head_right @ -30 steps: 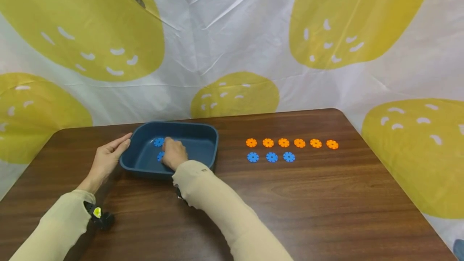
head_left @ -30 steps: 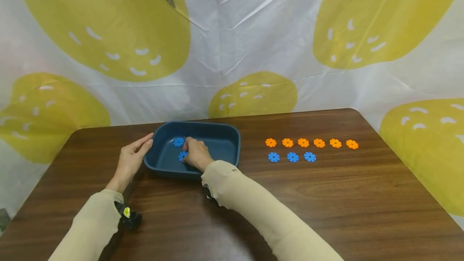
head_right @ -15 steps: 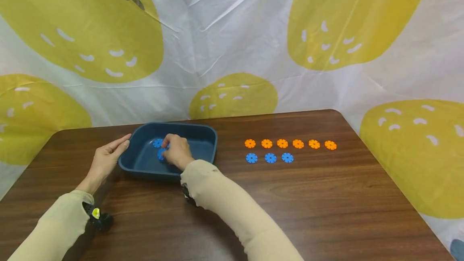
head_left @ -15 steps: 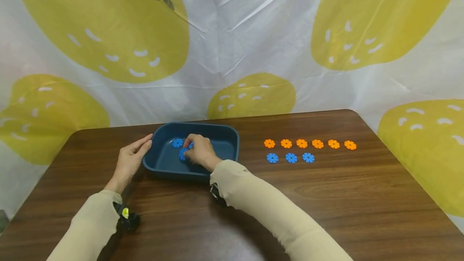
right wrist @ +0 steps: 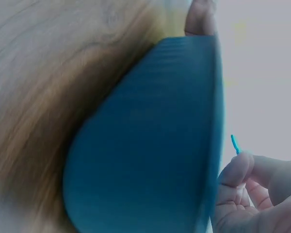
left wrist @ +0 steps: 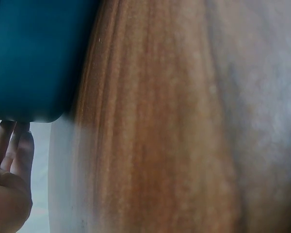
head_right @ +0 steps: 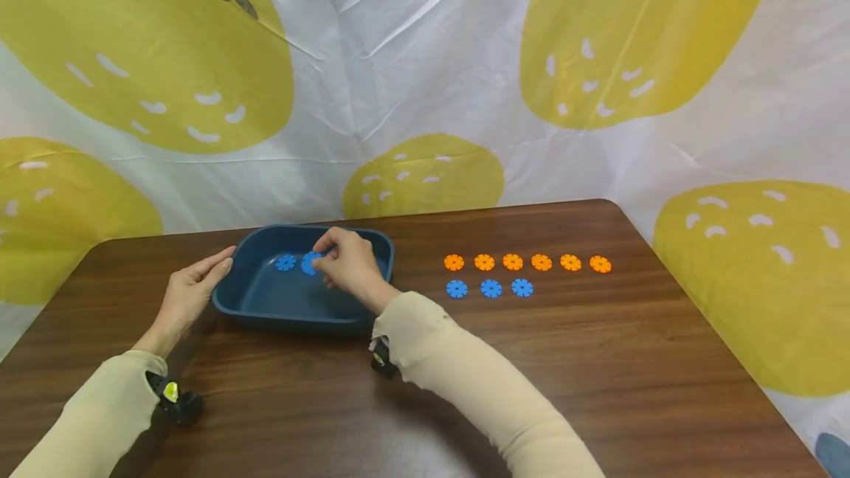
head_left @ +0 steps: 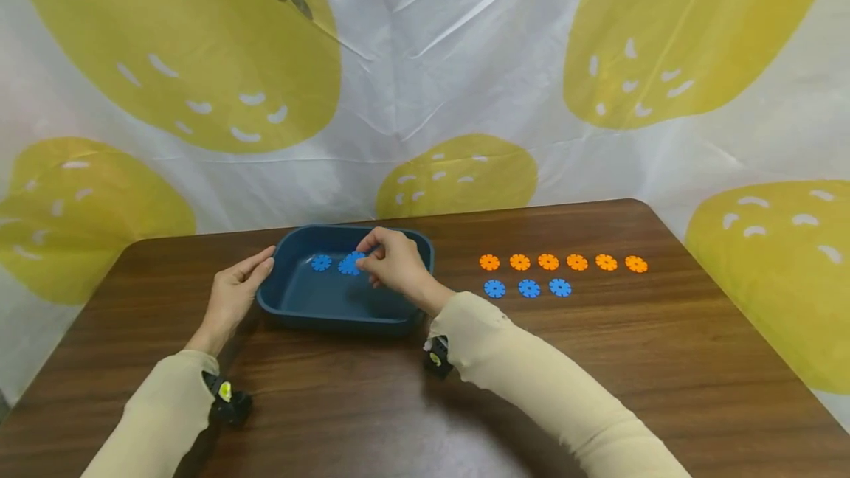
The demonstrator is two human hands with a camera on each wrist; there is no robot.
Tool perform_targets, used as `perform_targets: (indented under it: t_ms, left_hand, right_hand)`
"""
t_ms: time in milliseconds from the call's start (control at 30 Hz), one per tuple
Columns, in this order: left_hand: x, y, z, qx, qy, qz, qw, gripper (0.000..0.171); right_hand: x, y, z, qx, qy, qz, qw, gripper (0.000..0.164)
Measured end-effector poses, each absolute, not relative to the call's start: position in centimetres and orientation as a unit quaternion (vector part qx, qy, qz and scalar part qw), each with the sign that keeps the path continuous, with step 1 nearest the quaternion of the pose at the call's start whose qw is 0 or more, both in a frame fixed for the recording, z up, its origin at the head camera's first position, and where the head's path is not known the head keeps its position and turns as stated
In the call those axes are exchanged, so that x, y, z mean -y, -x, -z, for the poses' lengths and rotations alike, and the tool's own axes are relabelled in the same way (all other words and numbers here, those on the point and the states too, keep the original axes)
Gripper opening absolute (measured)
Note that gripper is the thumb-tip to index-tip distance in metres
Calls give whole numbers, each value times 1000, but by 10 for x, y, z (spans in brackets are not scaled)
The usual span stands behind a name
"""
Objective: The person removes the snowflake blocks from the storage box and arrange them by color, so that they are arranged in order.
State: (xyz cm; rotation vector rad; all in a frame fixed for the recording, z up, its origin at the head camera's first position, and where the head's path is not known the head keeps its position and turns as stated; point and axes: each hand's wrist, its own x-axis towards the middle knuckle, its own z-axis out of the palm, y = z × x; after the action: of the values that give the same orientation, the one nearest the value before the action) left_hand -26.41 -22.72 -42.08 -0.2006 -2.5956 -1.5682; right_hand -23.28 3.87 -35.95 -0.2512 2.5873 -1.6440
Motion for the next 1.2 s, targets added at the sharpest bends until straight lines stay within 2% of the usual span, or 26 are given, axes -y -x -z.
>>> perform_targets:
  t_ms: [400, 633, 1200]
  left_hand:
    - [227, 265, 426, 841, 72, 530, 77, 47]
    - [227, 264, 427, 838, 71, 536, 73, 48]
    - [227, 265, 422, 844, 75, 527, 69, 47]
  right_hand:
    - [-95, 226, 355, -824, 55, 564, -21, 16]
    - [-138, 220, 363, -799, -1, 600, -24, 18]
    - [-295, 177, 386, -841, -112, 528, -41, 31]
